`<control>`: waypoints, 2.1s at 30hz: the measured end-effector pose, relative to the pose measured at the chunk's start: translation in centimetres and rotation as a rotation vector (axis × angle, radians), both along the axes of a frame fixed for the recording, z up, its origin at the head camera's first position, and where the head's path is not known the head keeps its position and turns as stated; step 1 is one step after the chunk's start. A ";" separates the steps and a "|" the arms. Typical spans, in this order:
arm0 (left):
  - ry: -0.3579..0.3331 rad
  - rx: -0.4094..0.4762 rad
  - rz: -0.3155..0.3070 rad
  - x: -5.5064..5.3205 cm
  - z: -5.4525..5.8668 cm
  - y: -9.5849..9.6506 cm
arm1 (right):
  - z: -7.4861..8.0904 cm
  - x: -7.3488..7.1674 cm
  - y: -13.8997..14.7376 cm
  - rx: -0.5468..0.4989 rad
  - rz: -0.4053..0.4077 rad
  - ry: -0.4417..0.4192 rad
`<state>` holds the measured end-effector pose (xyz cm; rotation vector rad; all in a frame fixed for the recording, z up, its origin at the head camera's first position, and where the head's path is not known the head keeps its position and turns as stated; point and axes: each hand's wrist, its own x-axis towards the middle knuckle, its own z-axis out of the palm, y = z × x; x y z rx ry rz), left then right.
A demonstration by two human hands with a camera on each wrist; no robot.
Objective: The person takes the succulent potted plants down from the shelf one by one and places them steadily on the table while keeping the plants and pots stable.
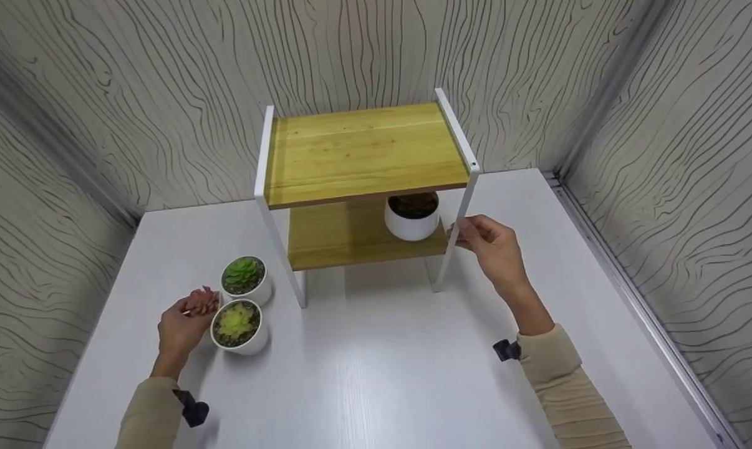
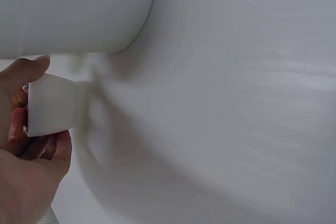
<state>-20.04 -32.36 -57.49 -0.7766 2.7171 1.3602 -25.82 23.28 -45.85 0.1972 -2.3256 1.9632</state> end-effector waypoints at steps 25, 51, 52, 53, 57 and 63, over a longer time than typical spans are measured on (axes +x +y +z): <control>-0.021 0.016 -0.010 -0.5 -0.7 0.3 | -0.1 0.0 0.0 -0.014 -0.014 0.002; 0.030 -0.072 -0.019 0.5 -1.1 0.3 | -0.4 0.0 -0.1 -0.008 -0.012 0.015; 0.028 -0.075 -0.022 0.5 -1.1 0.3 | -0.4 0.0 -0.1 -0.004 -0.014 0.015; 0.022 -0.076 -0.028 0.6 -1.0 0.3 | -0.4 0.0 -0.1 -0.009 -0.018 0.013; -0.010 -0.063 -0.055 0.9 -0.7 0.2 | -0.4 -0.1 -0.1 -0.005 -0.028 0.003; -0.033 -0.019 -0.069 1.5 -0.2 0.0 | -0.3 -0.1 0.0 -0.021 -0.031 -0.002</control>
